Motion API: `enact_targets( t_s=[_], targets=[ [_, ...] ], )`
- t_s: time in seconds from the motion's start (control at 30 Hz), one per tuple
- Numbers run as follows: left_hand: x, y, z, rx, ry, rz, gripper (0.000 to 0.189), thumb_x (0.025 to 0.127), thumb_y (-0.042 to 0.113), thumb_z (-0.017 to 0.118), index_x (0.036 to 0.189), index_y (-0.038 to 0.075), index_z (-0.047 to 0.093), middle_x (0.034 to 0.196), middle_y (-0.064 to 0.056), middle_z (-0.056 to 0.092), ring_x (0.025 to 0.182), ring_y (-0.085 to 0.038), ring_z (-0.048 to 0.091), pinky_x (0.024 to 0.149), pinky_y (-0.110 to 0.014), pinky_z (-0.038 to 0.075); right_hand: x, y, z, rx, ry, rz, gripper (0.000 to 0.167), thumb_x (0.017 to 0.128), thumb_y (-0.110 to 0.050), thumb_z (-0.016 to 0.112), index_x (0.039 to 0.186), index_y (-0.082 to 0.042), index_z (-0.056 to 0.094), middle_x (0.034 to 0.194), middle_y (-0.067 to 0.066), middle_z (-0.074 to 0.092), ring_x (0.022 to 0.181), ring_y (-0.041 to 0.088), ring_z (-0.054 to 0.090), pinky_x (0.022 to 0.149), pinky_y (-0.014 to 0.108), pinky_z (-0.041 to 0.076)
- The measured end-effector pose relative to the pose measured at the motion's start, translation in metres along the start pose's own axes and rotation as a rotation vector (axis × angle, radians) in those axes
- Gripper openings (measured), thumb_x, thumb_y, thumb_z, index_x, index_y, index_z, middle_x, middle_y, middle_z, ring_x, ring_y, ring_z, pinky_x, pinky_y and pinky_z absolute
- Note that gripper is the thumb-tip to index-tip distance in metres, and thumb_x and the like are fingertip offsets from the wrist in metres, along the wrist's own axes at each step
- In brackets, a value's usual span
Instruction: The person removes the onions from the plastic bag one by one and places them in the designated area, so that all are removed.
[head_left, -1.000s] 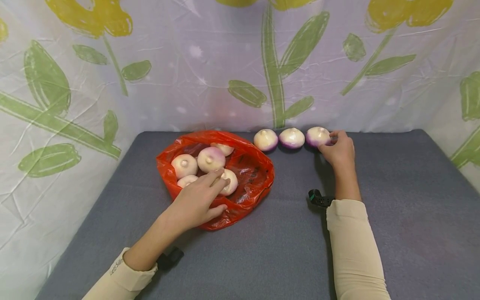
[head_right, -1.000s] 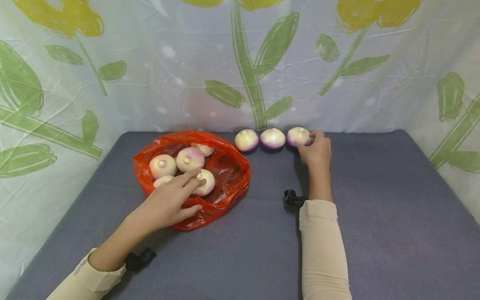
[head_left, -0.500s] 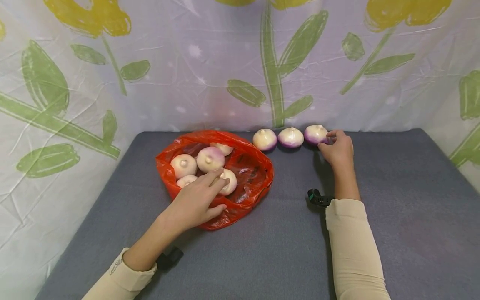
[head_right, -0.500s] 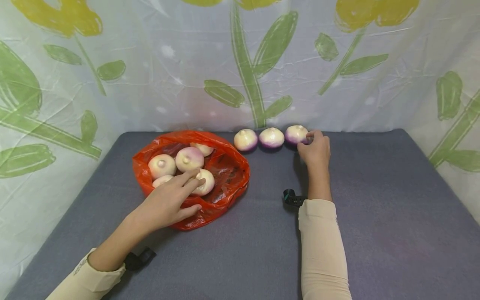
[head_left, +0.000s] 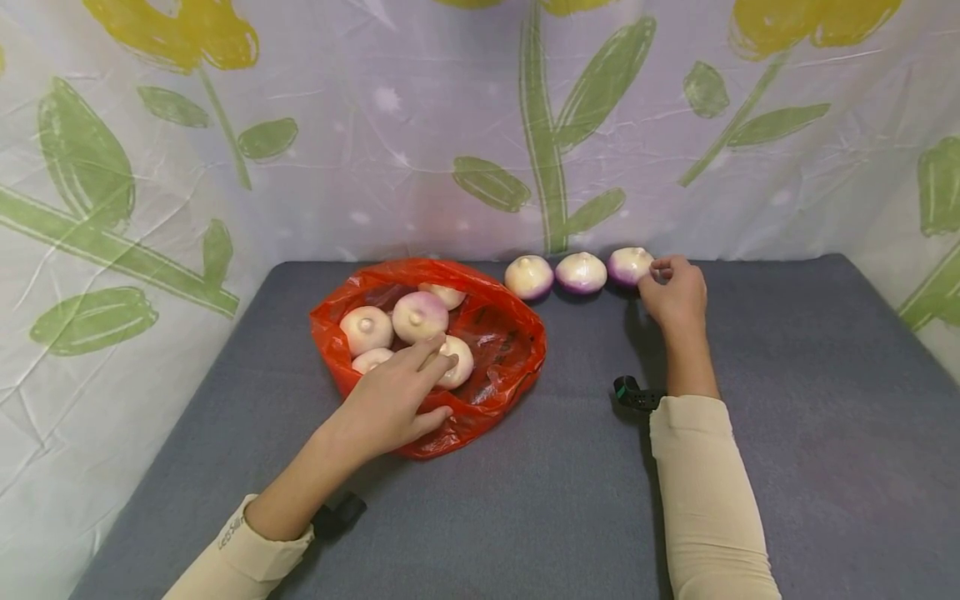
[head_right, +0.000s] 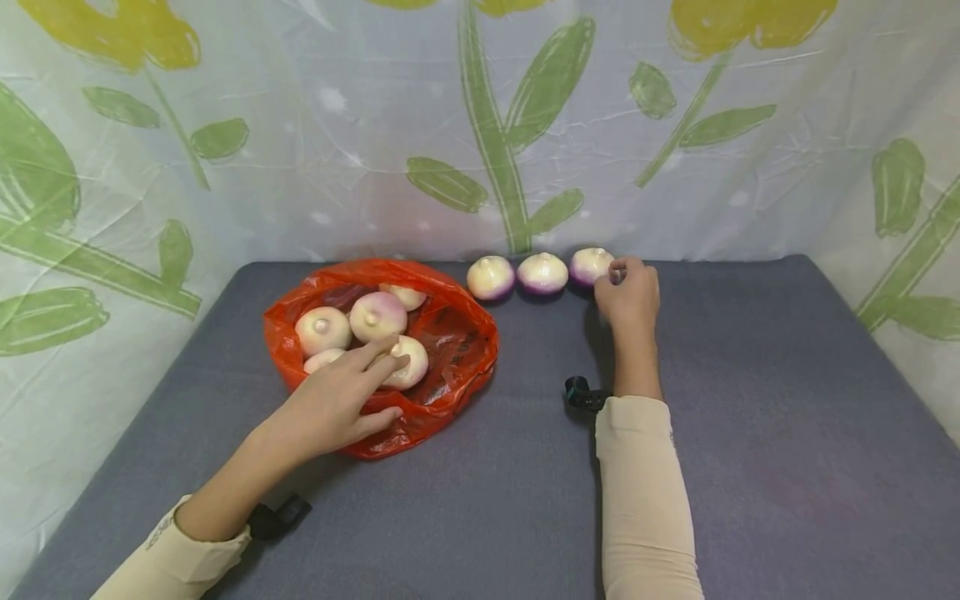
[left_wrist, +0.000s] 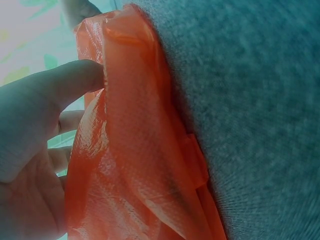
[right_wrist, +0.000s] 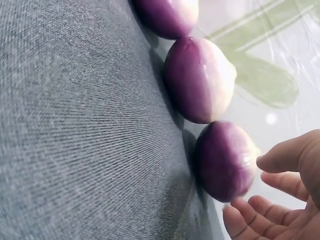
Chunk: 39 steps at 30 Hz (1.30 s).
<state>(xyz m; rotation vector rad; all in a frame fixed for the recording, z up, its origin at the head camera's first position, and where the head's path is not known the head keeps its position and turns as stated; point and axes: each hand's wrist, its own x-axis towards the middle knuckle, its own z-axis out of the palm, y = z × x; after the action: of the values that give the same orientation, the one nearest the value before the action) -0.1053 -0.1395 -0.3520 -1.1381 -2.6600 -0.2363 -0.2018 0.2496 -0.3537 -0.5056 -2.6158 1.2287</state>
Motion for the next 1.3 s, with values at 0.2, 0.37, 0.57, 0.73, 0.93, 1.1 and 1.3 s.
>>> enact_targets(
  t_s=[0.2, 0.37, 0.57, 0.73, 0.93, 1.1, 1.3],
  targets=[
    [0.0, 0.0, 0.001, -0.006, -0.003, -0.003, 0.06, 0.078, 0.029, 0.085, 0.127, 0.002, 0.063, 0.139, -0.023, 0.052, 0.113, -0.037, 0.061, 0.094, -0.049, 0.05, -0.001, 0.002, -0.008, 0.029, -0.013, 0.027, 0.045, 0.095, -0.024, 0.054, 0.134, -0.001, 0.057, 0.138, 0.023, 0.054, 0.129, 0.041, 0.045, 0.105, 0.052, 0.036],
    [0.001, -0.001, 0.002, -0.007, -0.015, -0.01, 0.06, 0.079, 0.029, 0.084, 0.128, 0.003, 0.062, 0.139, -0.022, 0.052, 0.114, -0.037, 0.06, 0.095, -0.049, 0.05, -0.003, -0.006, -0.019, 0.056, -0.03, 0.032, 0.046, 0.096, -0.027, 0.053, 0.136, -0.004, 0.056, 0.14, 0.019, 0.054, 0.127, 0.039, 0.047, 0.101, 0.052, 0.039],
    [0.001, -0.003, 0.0, 0.005, 0.002, 0.005, 0.06, 0.078, 0.029, 0.085, 0.126, 0.002, 0.063, 0.138, -0.022, 0.053, 0.112, -0.035, 0.06, 0.09, -0.047, 0.052, -0.009, -0.034, -0.012, 0.052, -0.058, -0.111, 0.042, 0.096, -0.026, 0.053, 0.129, -0.001, 0.059, 0.134, 0.022, 0.057, 0.125, 0.041, 0.049, 0.098, 0.054, 0.04],
    [0.003, -0.003, -0.002, 0.004, 0.006, 0.015, 0.06, 0.079, 0.029, 0.085, 0.127, 0.002, 0.062, 0.137, -0.022, 0.054, 0.115, -0.034, 0.059, 0.092, -0.046, 0.051, -0.015, -0.058, 0.005, -0.009, -0.135, -0.247, 0.038, 0.095, -0.022, 0.052, 0.125, 0.0, 0.061, 0.128, 0.021, 0.06, 0.111, 0.038, 0.057, 0.093, 0.054, 0.043],
    [0.004, -0.002, -0.003, -0.004, 0.006, 0.014, 0.059, 0.079, 0.029, 0.085, 0.127, 0.002, 0.062, 0.138, -0.022, 0.053, 0.113, -0.034, 0.06, 0.092, -0.046, 0.051, -0.021, -0.079, 0.024, -0.091, -0.135, -0.502, 0.03, 0.09, -0.012, 0.056, 0.112, 0.004, 0.067, 0.118, 0.024, 0.065, 0.107, 0.038, 0.059, 0.094, 0.053, 0.045],
    [0.003, -0.002, -0.001, -0.002, 0.005, 0.013, 0.06, 0.079, 0.028, 0.085, 0.127, 0.002, 0.062, 0.137, -0.022, 0.053, 0.112, -0.034, 0.06, 0.091, -0.046, 0.052, -0.036, -0.094, 0.035, -0.192, -0.174, -0.641, 0.024, 0.091, -0.012, 0.06, 0.107, 0.002, 0.069, 0.108, 0.02, 0.066, 0.093, 0.035, 0.062, 0.083, 0.051, 0.049],
    [0.0, -0.003, 0.002, 0.002, 0.01, 0.011, 0.061, 0.078, 0.029, 0.086, 0.127, 0.002, 0.062, 0.139, -0.023, 0.052, 0.111, -0.035, 0.061, 0.09, -0.047, 0.052, -0.056, -0.111, 0.048, -0.145, -0.37, -0.72, 0.016, 0.091, -0.013, 0.061, 0.101, -0.005, 0.071, 0.096, 0.01, 0.069, 0.085, 0.027, 0.063, 0.078, 0.043, 0.051]
  ],
)
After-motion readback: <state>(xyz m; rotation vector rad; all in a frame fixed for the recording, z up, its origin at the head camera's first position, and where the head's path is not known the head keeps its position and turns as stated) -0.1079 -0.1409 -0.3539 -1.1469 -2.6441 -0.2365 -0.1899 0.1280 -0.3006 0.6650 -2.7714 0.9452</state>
